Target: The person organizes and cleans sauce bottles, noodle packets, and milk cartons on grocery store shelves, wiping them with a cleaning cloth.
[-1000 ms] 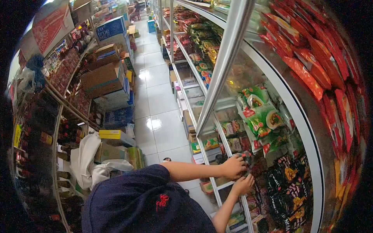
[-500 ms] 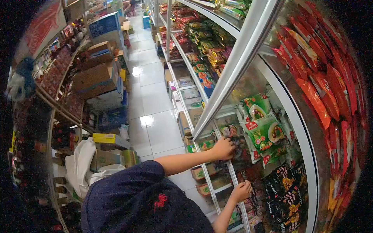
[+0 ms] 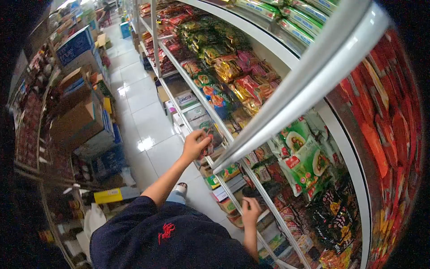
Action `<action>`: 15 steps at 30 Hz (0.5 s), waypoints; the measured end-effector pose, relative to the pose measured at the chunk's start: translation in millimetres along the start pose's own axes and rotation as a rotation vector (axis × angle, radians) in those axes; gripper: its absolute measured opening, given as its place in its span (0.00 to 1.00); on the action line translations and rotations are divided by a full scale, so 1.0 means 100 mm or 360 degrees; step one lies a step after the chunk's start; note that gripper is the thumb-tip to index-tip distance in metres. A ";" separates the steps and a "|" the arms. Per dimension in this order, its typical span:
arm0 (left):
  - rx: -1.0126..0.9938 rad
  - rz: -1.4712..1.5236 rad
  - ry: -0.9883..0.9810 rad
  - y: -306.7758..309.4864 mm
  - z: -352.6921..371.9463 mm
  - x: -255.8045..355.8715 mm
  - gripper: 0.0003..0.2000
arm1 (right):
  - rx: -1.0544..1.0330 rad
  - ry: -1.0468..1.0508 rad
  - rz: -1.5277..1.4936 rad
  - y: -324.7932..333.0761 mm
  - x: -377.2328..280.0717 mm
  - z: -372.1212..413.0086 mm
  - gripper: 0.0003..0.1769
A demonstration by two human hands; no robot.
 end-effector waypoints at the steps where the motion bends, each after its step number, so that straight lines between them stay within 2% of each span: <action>1: 0.0055 -0.0203 -0.0299 0.06 -0.20 0.26 0.12 | -0.0034 0.0100 -0.0057 -0.22 -0.22 -0.17 0.06; 2: 0.0116 -0.0399 -0.0602 0.07 -0.36 0.50 0.11 | -0.0068 0.0203 -0.0112 -0.44 -0.44 -0.36 0.06; 3: 0.0100 -0.0383 -0.0616 0.05 -0.57 0.55 0.11 | -0.0044 0.0268 -0.0135 -0.63 -0.64 -0.57 0.05; 5: -0.0251 -0.0434 -0.0737 -0.23 -0.85 0.64 0.12 | 0.0021 0.0362 -0.0080 -0.96 -0.92 -1.00 0.05; 6: -0.0274 -0.0413 -0.0739 -0.34 -0.93 0.62 0.12 | 0.0066 0.0387 -0.0005 -1.09 -0.98 -1.21 0.05; 8: -0.0517 -0.0685 -0.0932 -0.69 -1.04 0.54 0.13 | 0.0115 0.0301 0.0213 -1.18 -1.18 -1.55 0.06; 9: -0.0670 -0.0841 -0.0845 -0.84 -1.08 0.42 0.18 | 0.0139 0.0280 0.0225 -1.24 -1.18 -1.63 0.06; 11: -0.0702 -0.0962 -0.0987 -0.96 -1.19 0.22 0.19 | 0.0176 0.0165 0.0339 -1.39 -1.09 -1.80 0.17; 12: -0.0705 -0.1095 -0.1114 -1.00 -1.23 0.17 0.21 | 0.0194 0.0154 0.0353 -1.46 -1.12 -1.83 0.17; 13: -0.0586 -0.1028 -0.1267 -0.89 -1.30 0.27 0.20 | 0.0159 0.0035 0.0541 -1.53 -1.12 -1.86 0.24; 14: -0.0555 -0.1003 -0.1259 -0.76 -1.45 0.28 0.20 | 0.0123 -0.0091 0.0731 -1.57 -1.10 -1.90 0.31; 15: -0.0658 -0.0930 -0.1073 -0.66 -1.74 0.05 0.21 | -0.0146 -0.0332 0.0723 -1.60 -1.06 -1.94 0.40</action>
Point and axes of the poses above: each hand's wrist, its own z-axis away from the middle knuckle, its own y-axis out of the back of the hand, x = y × z, the point moved 7 cm from there along -z, towards the middle knuckle, and after that the axes turned 3 degrees about z, right-handed, at the moved point
